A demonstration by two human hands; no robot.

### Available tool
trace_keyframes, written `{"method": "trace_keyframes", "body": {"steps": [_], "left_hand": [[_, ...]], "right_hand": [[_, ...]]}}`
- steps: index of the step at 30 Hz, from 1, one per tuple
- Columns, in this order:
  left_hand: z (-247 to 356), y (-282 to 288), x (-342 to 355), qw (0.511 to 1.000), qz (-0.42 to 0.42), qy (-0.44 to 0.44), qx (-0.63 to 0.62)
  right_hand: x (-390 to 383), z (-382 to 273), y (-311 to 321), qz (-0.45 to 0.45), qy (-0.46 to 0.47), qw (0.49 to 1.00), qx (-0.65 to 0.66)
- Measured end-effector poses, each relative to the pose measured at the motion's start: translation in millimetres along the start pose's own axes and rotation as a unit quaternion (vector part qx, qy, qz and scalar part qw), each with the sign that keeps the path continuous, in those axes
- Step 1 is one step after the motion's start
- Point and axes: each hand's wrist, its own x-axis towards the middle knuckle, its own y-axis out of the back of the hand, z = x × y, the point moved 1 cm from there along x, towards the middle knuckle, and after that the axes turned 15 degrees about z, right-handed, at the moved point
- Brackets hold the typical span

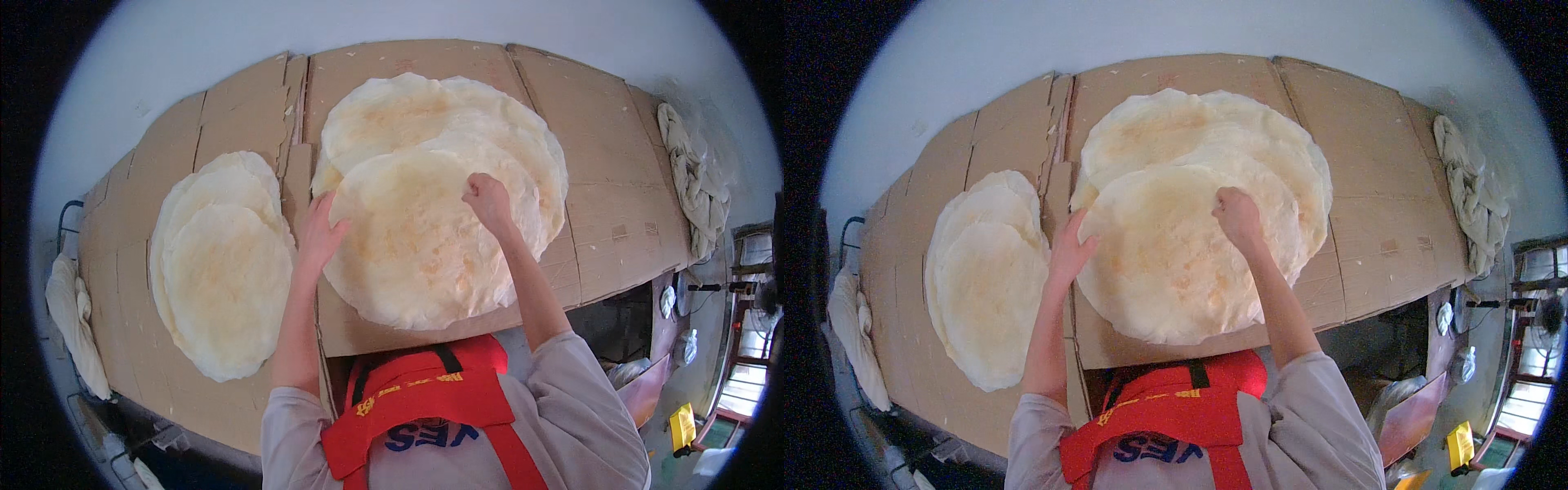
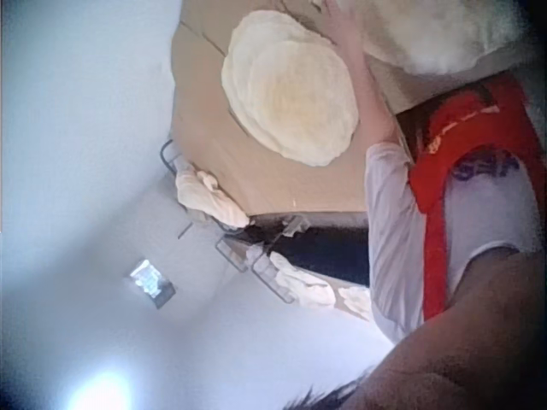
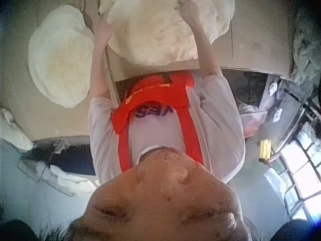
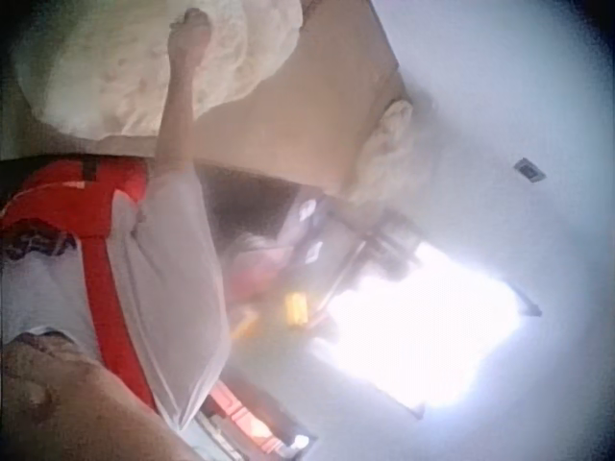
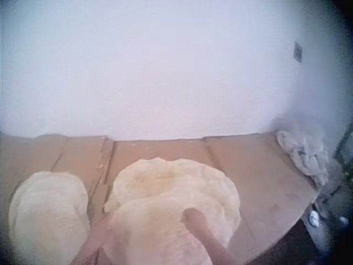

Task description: The person repeatedly picks up thin, round, cooked dough sheets from a cardboard surface and stacks them into a growing pile. The hands lift, separate, and place each sheet onto the stack, occasionally adjusting alignment.

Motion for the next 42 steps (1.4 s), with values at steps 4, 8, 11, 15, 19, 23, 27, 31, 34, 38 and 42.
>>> {"method": "trace_keyframes", "body": {"steps": [4,8,11,15,19,23,27,31,34,38,42], "left_hand": [[-3,-9,21,0.996,0.052,-0.024,-0.073],[-11,8,34,0.944,-0.084,0.176,-0.265],[6,31,41,0.909,-0.129,0.246,-0.312],[41,73,42,0.905,-0.033,0.220,-0.363],[77,120,43,0.926,0.041,0.137,-0.350],[135,177,40,0.936,0.078,0.071,-0.336],[156,202,49,0.951,0.093,0.031,-0.292],[164,232,56,0.952,0.109,0.007,-0.286],[106,222,93,0.981,0.100,0.026,-0.162],[65,269,129,0.966,0.243,0.068,-0.058],[43,359,99,0.919,0.380,-0.067,-0.082]], "right_hand": [[-24,-50,56,0.006,0.119,0.988,0.102],[-30,-89,94,0.016,0.149,0.975,0.166],[-16,-94,108,0.011,0.105,0.983,0.152],[7,-102,132,0.019,0.062,0.975,0.215],[2,-145,172,0.179,0.077,0.952,0.234],[-11,-174,224,0.225,0.114,0.934,0.252],[-2,-185,241,0.238,0.128,0.925,0.267],[5,-209,253,0.201,0.155,0.944,0.209],[59,-229,201,0.053,0.178,0.962,0.201],[94,-288,143,0.101,0.263,0.936,0.209],[106,-349,75,0.052,0.375,0.850,0.366]]}}
